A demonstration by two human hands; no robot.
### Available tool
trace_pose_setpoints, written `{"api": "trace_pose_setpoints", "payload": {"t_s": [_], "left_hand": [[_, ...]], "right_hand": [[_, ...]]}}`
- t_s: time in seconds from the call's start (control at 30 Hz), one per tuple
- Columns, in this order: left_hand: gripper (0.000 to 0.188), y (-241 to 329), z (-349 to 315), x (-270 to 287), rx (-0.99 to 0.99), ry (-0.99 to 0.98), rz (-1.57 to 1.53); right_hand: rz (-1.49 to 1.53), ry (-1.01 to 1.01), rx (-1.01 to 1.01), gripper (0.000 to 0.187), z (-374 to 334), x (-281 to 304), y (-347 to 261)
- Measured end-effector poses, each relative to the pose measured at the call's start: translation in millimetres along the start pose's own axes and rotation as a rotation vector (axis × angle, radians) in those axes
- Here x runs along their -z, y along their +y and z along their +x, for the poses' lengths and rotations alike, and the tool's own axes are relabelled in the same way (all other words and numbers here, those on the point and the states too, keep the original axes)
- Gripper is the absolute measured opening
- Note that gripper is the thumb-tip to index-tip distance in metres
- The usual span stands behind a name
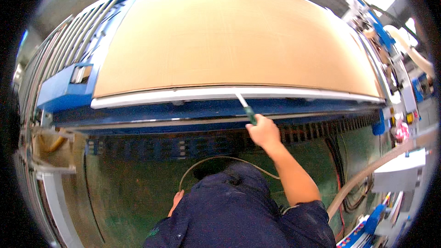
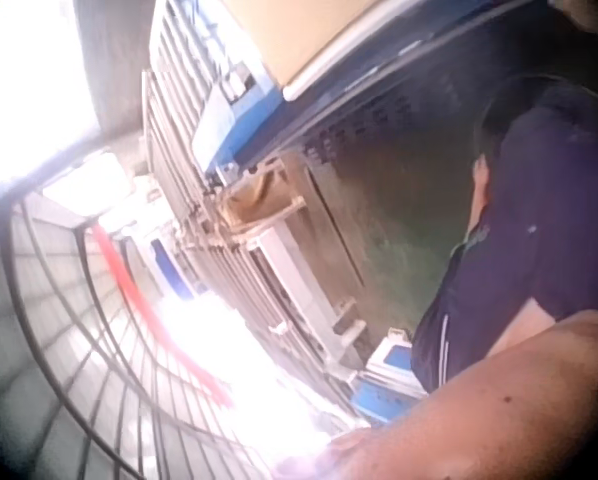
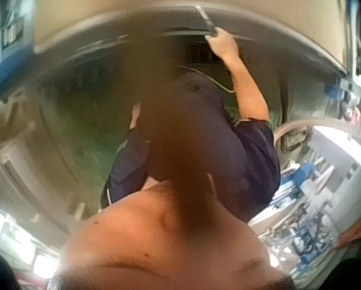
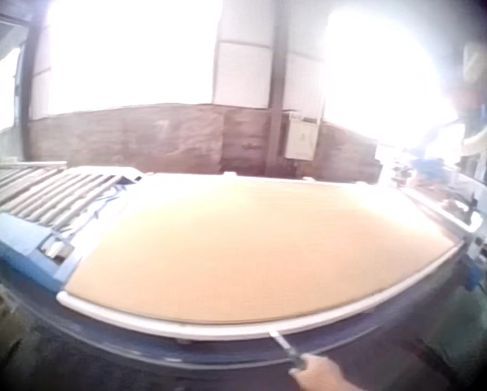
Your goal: The person scrapes debris off a large wooden board using a long wooden stick, then uses an air compressor nozzle to blow dust off the board as it moves through a woodworking machine.
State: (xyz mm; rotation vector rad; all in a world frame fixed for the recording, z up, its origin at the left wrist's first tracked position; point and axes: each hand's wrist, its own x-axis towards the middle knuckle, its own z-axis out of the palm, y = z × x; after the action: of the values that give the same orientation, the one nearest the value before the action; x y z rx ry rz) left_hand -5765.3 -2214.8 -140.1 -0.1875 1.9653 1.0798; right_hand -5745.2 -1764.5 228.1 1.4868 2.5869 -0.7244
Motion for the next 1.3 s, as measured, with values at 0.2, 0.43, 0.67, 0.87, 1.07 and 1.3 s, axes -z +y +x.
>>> {"api": "trace_pose_setpoints", "payload": {"t_s": [0.2,0.43,0.67,0.87,1.07,1.3], "left_hand": [[0.041,-2,-31,-4,0.172,0.015,0.045],[0.046,-45,-31,-14,0.202,0.141,-0.002],[0.042,-67,-64,-29,0.235,0.207,0.042],[0.032,-32,-108,-39,0.058,0.114,0.317],[0.031,-47,-82,-48,-0.042,0.095,0.277],[0.027,71,-102,-64,-0.124,0.172,0.502]], "right_hand": [[0.002,-0.106,0.184,0.034,7,-17,-38],[-0.070,-0.330,0.580,0.025,-21,-71,-160],[-0.019,-0.180,0.480,0.036,43,-59,-148],[-0.063,-0.035,0.313,0.038,130,-6,-101],[-0.027,0.117,0.185,0.029,209,39,-61],[0.000,0.117,0.011,0.029,267,98,-15]]}}
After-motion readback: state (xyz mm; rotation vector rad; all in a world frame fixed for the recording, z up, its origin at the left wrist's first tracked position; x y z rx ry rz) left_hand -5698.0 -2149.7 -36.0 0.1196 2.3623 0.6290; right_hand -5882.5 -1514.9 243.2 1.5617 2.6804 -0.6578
